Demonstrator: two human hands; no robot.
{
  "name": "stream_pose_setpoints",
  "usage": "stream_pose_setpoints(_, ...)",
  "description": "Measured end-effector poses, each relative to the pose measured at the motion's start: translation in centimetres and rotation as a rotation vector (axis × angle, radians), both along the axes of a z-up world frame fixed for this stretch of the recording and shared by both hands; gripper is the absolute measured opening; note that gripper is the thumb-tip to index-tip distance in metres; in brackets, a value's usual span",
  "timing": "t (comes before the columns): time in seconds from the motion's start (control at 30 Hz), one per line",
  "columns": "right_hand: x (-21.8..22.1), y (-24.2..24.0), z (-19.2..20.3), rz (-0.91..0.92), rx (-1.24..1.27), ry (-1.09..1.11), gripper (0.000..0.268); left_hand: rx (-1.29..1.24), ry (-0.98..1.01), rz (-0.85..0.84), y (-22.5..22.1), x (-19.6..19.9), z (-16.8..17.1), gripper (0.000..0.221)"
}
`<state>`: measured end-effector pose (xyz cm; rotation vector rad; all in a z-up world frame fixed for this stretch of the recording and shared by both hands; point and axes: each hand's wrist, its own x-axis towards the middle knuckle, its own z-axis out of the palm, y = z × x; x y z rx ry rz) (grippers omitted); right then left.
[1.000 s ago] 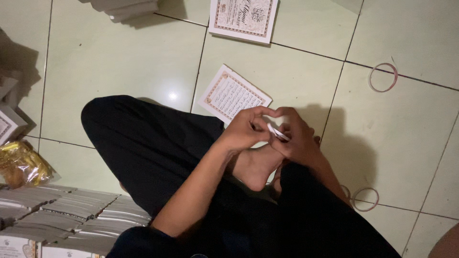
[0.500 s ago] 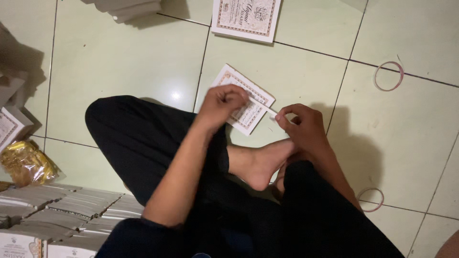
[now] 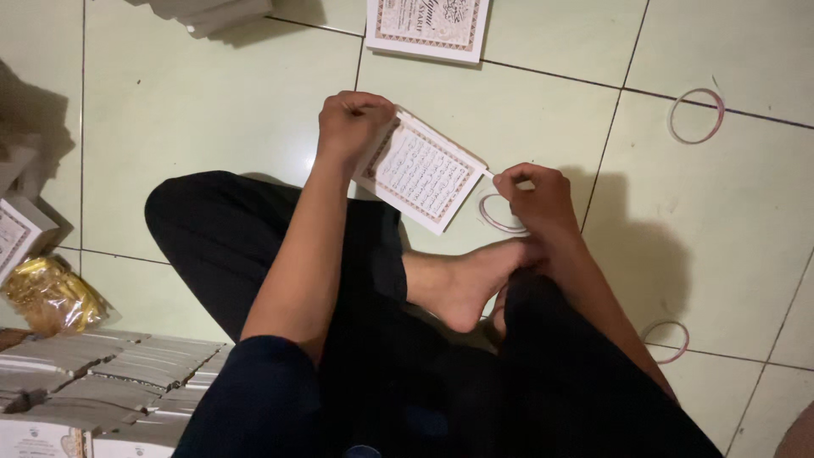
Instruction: The person applies white adhesive strips to the edges of paper cards by hand, then stacks the completed cards.
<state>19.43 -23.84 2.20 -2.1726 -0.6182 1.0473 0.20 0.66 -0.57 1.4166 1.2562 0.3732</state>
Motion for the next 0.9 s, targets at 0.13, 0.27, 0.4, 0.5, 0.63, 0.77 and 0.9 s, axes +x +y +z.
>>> stream_pose_setpoints(0.13, -0.2, 0.3, -0.3, 0.006, -0.018, 0.021, 0.015, 0.106, -0.05, -0.002, -0.7, 0.1, -1.8, 0.009)
stream_pose_setpoints(0.27, -0.2, 0.1, -1.2, -0.019, 0.037, 0.014, 0.018, 0.144, -0.082, 0.062, -1.4, 0.4, -2.3, 0.007)
stream_pose_setpoints(0.4, -0.1, -0.1, -1.9, -0.038, 0.043, -0.016, 0.018, 0.165, -0.115, 0.094, -2.3, 0.8, -1.9, 0.008)
stream_pose_setpoints(0.5, -0.4, 0.0, -1.1, -0.038, 0.044, -0.031, 0.021, 0.235, -0.127, 0.107, -2.4, 0.8, -2.7, 0.005)
stream_pose_setpoints(0.63, -0.6, 0.1, -0.9, -0.029, 0.032, -0.031, 0.018, 0.253, -0.116, 0.128, -2.6, 1.1, -2.6, 0.006)
stream_pose_setpoints(0.77, -0.7, 0.4, 0.2, -0.034, 0.014, -0.043, 0.019, 0.274, -0.105, 0.153, -2.8, 1.2, -2.5, 0.005)
stream_pose_setpoints(0.9, -0.7, 0.4, 0.3, -0.012, 0.01, -0.047, 0.018, 0.3, -0.119, 0.161, -2.9, 1.3, -2.4, 0.005)
